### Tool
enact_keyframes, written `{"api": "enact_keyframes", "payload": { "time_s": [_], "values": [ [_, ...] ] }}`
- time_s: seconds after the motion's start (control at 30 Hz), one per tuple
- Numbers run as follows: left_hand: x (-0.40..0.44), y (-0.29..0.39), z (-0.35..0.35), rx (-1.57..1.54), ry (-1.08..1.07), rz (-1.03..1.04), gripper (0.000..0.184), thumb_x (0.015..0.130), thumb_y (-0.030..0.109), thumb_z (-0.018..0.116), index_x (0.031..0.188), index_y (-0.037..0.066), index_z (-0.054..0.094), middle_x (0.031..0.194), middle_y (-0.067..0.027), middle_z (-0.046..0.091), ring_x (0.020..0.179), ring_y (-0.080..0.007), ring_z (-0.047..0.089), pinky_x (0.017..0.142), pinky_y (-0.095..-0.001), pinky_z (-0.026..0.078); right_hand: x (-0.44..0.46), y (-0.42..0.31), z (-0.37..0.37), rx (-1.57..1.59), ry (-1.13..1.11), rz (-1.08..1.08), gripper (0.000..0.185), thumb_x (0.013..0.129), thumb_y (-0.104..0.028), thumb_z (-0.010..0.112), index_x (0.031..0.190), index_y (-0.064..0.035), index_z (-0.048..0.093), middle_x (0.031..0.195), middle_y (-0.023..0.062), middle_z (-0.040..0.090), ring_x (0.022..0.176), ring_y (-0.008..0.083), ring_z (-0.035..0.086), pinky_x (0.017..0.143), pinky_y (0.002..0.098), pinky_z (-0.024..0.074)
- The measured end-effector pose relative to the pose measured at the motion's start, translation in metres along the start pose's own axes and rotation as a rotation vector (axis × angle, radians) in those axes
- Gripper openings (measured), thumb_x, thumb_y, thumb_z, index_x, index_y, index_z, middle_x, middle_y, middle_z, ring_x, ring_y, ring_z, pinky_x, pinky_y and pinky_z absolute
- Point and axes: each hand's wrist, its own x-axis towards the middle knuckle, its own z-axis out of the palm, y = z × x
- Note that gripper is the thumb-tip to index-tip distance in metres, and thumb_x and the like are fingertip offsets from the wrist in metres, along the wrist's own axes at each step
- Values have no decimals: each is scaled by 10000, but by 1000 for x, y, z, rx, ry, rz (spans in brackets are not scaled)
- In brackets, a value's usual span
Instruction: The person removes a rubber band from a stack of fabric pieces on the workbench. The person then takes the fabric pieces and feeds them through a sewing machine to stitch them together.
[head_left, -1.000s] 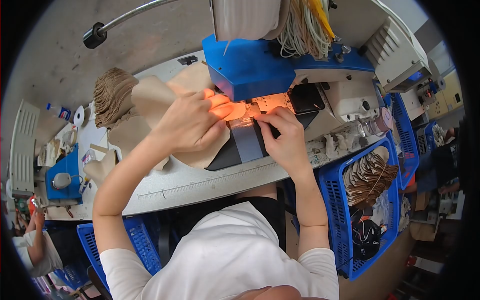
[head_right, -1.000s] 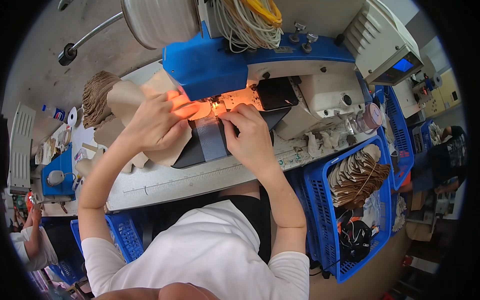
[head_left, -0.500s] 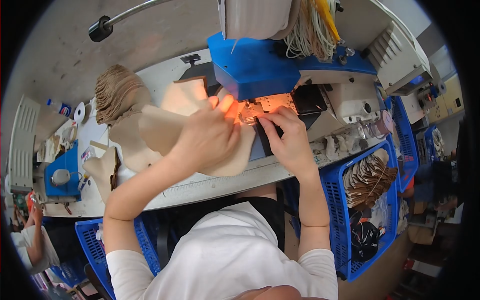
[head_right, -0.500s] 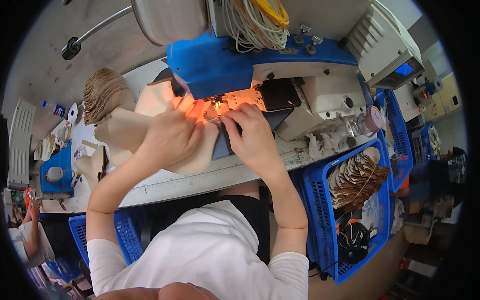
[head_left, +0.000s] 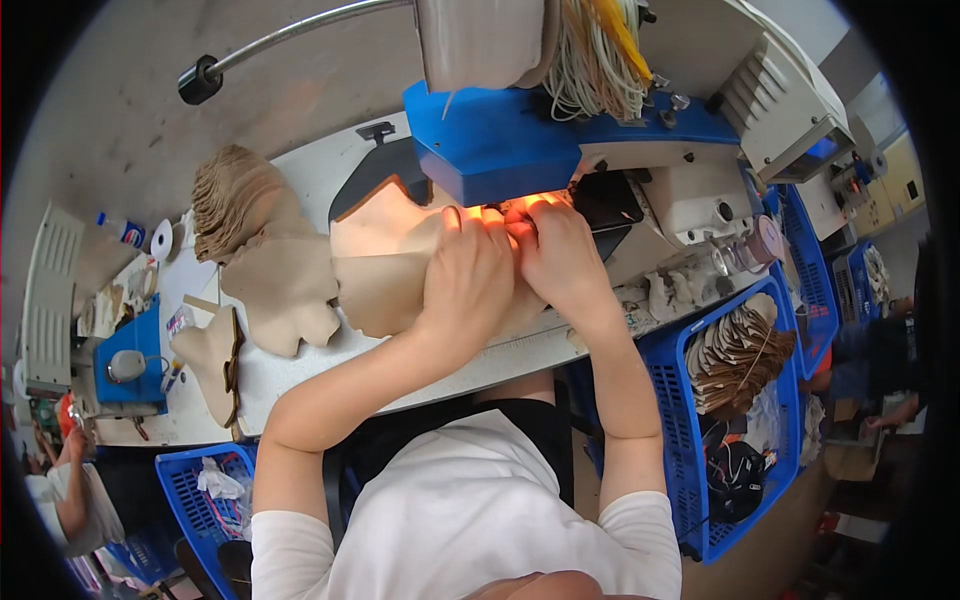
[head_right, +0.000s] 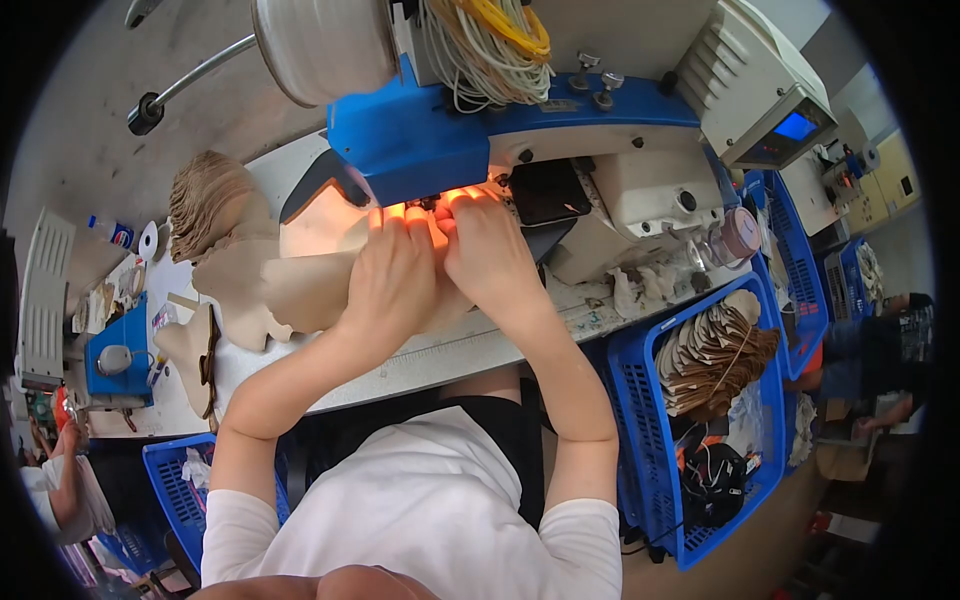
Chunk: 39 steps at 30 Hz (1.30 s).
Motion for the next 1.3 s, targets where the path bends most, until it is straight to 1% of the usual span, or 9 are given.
{"api": "enact_keyframes", "payload": {
  "time_s": [0.03,0.13,0.23,0.33,0.57,0.73,0.93,1.13,1.3],
  "values": [
    [2,0,-4,-21,-97,-6,193,790,127,562,883,-22,640,987,-222,602,956,-318,575,854,-343,459,1,1,1,-3,24,-19,104,796,-26,585,861,33,640,884,218,651,862,379,614,803,432,481],
    [-7,-2,1,120,73,96,187,774,131,576,880,-9,641,962,-183,612,941,-301,570,877,-365,430,1,2,8,-12,81,-34,155,760,48,493,831,50,632,860,220,648,863,379,620,788,433,493],
    [-17,-6,-1,102,239,140,213,742,58,568,908,-69,605,937,-207,603,1018,-358,539,880,-386,449,1,4,10,29,61,-64,180,757,48,497,862,51,643,874,225,650,869,374,621,791,433,494],
    [-16,-24,-15,93,160,250,247,735,50,566,952,-54,623,910,-180,621,972,-340,565,852,-378,466,1,5,13,31,84,-89,121,794,14,581,850,24,688,853,172,681,856,348,632,799,392,501],
    [0,-78,-11,-159,86,306,300,779,114,633,1066,30,649,1019,-145,639,930,-326,605,808,-409,498,-4,-3,11,21,-60,-156,170,797,17,565,909,23,693,828,173,642,820,342,606,769,412,476],
    [20,-105,-14,-402,-15,355,173,794,51,633,957,26,687,938,-134,608,860,-317,593,734,-381,492,-8,-4,12,-53,-56,-258,229,776,5,559,969,23,681,854,171,561,880,344,568,823,422,462],
    [32,-122,-18,-368,-2,382,157,786,56,626,935,37,669,975,-106,598,893,-316,581,730,-396,491,-6,-6,11,-56,-101,-235,239,781,3,563,992,18,676,859,167,554,896,348,560,832,416,456],
    [-5,-114,-22,-101,30,347,437,659,48,653,1090,120,681,1026,-72,596,894,-268,585,714,-399,489,-12,-10,11,-27,-28,-175,180,829,-106,621,952,13,677,894,177,585,885,347,559,832,416,446],
    [-32,-64,-19,-195,134,304,245,774,101,637,1006,24,634,969,-103,575,817,-274,556,685,-375,474,-19,-27,13,-35,-26,-18,208,822,-194,660,885,5,676,854,177,604,879,342,563,831,418,442]
  ]
}}
